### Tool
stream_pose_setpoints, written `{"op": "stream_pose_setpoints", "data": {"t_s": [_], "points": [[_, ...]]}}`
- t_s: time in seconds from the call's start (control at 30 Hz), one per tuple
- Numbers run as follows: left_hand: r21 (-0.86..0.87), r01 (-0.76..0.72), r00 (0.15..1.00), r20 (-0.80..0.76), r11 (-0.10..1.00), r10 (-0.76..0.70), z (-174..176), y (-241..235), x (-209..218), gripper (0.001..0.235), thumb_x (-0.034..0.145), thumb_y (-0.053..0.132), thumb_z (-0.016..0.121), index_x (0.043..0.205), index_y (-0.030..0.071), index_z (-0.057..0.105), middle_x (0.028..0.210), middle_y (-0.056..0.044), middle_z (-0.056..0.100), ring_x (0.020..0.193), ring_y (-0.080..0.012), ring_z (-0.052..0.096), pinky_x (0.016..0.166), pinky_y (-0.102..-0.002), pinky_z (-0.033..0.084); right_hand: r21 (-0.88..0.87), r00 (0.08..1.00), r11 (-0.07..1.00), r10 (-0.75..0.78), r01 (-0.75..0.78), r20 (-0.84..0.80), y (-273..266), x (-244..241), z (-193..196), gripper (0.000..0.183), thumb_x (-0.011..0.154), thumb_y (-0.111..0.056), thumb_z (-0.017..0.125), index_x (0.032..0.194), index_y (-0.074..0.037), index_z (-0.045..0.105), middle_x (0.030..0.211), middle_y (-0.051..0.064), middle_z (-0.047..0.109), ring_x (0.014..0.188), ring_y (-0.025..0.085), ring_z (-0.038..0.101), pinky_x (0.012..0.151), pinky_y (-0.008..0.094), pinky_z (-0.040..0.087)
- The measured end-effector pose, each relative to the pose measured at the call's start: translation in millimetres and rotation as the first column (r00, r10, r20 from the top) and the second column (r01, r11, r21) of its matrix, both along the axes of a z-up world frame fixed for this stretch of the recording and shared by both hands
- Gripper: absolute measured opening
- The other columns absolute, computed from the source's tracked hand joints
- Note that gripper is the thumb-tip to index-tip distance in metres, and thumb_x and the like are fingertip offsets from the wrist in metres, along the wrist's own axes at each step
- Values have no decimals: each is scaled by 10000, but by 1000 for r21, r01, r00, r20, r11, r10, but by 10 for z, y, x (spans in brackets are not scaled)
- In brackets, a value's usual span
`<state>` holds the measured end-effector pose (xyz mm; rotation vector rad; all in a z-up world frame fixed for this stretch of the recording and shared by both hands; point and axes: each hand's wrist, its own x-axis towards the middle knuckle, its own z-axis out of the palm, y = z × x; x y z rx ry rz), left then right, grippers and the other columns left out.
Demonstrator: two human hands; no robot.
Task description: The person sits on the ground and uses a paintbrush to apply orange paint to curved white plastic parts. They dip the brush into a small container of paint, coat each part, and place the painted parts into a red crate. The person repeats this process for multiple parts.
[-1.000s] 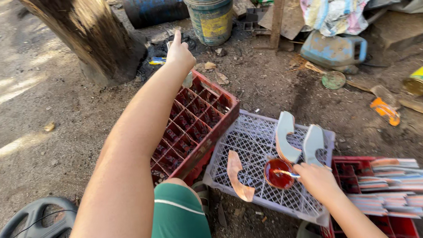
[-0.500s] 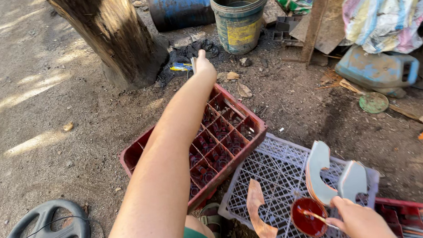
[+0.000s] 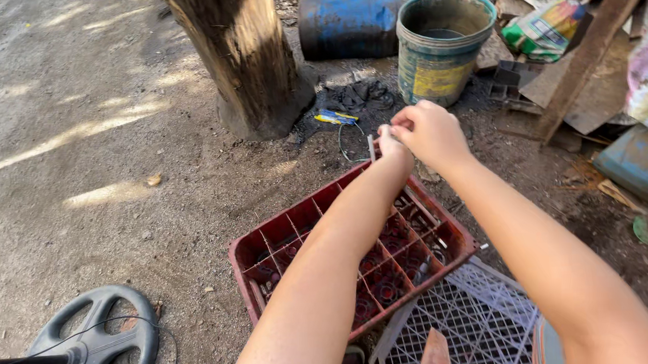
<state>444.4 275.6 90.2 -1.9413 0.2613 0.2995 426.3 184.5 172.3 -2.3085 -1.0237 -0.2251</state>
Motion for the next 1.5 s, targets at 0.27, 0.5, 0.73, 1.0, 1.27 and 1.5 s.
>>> {"op": "stream_pose_setpoints", "data": {"t_s": [0.27, 0.5, 0.73, 1.0, 1.27, 1.5], "points": [[-16, 35, 999, 17, 999, -34, -136, 90, -201, 264, 898, 310, 632, 1095, 181, 751, 1275, -45, 662, 1261, -305, 555, 1093, -568, 320, -459, 996, 888, -44, 1, -83, 943, 334, -624, 347, 765, -440, 854, 1060, -263, 810, 1059, 47, 754, 1082, 306, 641, 942, 536, 428], [-90, 148, 986, 88, 985, -140, -178, 61, -471, 253, 890, 296, 616, 1054, 162, 754, 1275, -60, 650, 1261, -315, 548, 1069, -547, 377, -501, 993, 866, -69, 13, -94, 964, 435, -829, 224, 771, -432, 846, 924, -268, 846, 915, 32, 786, 1008, 281, 692, 956, 492, 464], [-628, 447, 893, 363, 637, -268, -230, 686, -1142, 190, 914, 236, 615, 1019, 133, 736, 1216, -70, 656, 1224, -299, 579, 1044, -493, 455, -286, 990, 958, -12, -28, -139, 849, 458, -940, 253, 792, -425, 840, 912, -203, 832, 850, 64, 763, 816, 277, 723, 747, 413, 539], [-776, 603, 664, 357, -187, 657, -446, 1167, -1168, 506, 771, 213, 796, 1234, 92, 630, 1184, -109, 692, 1095, -320, 667, 921, -453, 536, -130, 976, 991, -60, 32, -211, 813, 262, -942, 274, 812, -362, 847, 915, -119, 774, 815, 90, 757, 739, 255, 725, 666, 402, 529], [-798, 520, 736, 240, -303, 633, -645, 1099, -955, 501, 819, 283, 806, 1257, 154, 602, 1200, -42, 739, 1154, -290, 670, 957, -445, 530, 53, 924, 995, 101, -87, -368, 681, 336, -985, 167, 828, -156, 760, 991, -134, 790, 846, 64, 773, 759, 195, 773, 702, 351, 585], [-810, 548, 685, 291, -210, 668, -606, 1008, -889, 430, 837, 266, 781, 1232, 185, 631, 1176, -25, 747, 1122, -297, 666, 929, -487, 491, 39, 938, 998, 50, -39, -343, 673, 211, -887, 166, 841, -143, 783, 999, -92, 771, 906, 100, 773, 808, 218, 747, 722, 354, 566]]}}
